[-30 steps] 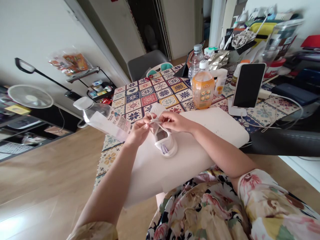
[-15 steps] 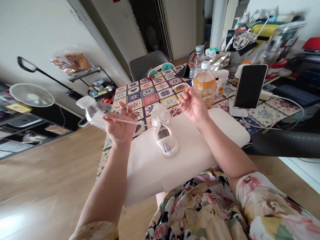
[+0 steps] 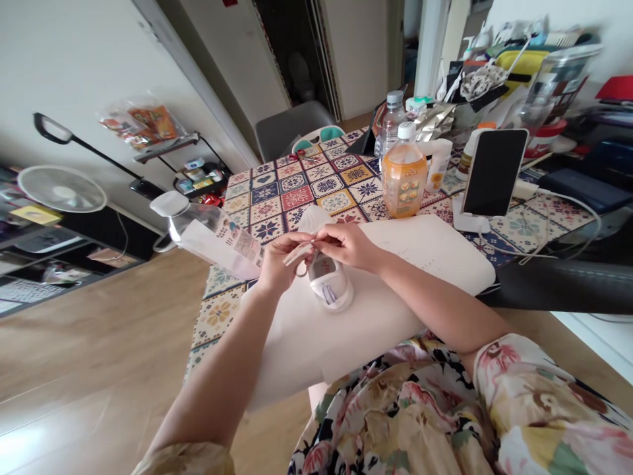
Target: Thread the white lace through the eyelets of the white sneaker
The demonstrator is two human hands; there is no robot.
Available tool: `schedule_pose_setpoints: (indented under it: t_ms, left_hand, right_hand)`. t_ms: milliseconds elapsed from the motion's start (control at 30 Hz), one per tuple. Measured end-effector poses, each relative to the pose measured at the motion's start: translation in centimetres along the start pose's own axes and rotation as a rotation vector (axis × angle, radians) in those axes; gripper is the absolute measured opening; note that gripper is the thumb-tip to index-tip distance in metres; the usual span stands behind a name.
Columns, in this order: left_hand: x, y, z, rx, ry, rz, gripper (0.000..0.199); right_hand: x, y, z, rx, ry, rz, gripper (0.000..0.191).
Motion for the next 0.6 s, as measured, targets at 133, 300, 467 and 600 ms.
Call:
schedule_pose_setpoints:
  t_ms: [133,300,467,600]
  left_hand:
    - [0.02,-0.03,0.21,-0.091,0.07,-0.044,0.027]
    - [-0.21,-0.37,-0.44,-0.152,0.174,-0.002,0.024]
    - [-0.61,-0.74,-0.61,-0.167,0.202,0.001,0.023]
    - [-0.13,-0.6,-0.65,-0.287,0.309,-0.068,0.022]
  right_hand:
    - [0.16,-0.25,0.21,0.044,-0.065,0.031,0.018]
    - [0.35,-0.17,0.08,0.032,-0.05,-0.044,0.027]
    - [0.48,-0.07,-0.52,-0.049,0.085,-0.131,0.022]
    - [0.51,-0.01,-0.36,-0.029,0.019,-0.008,0.013]
Point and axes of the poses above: each hand's wrist, its own y-axis towards the middle knuckle, its own x-axis out of the back of the hand, z = x × y, the point moved 2 cm from there along y, towards the middle knuckle
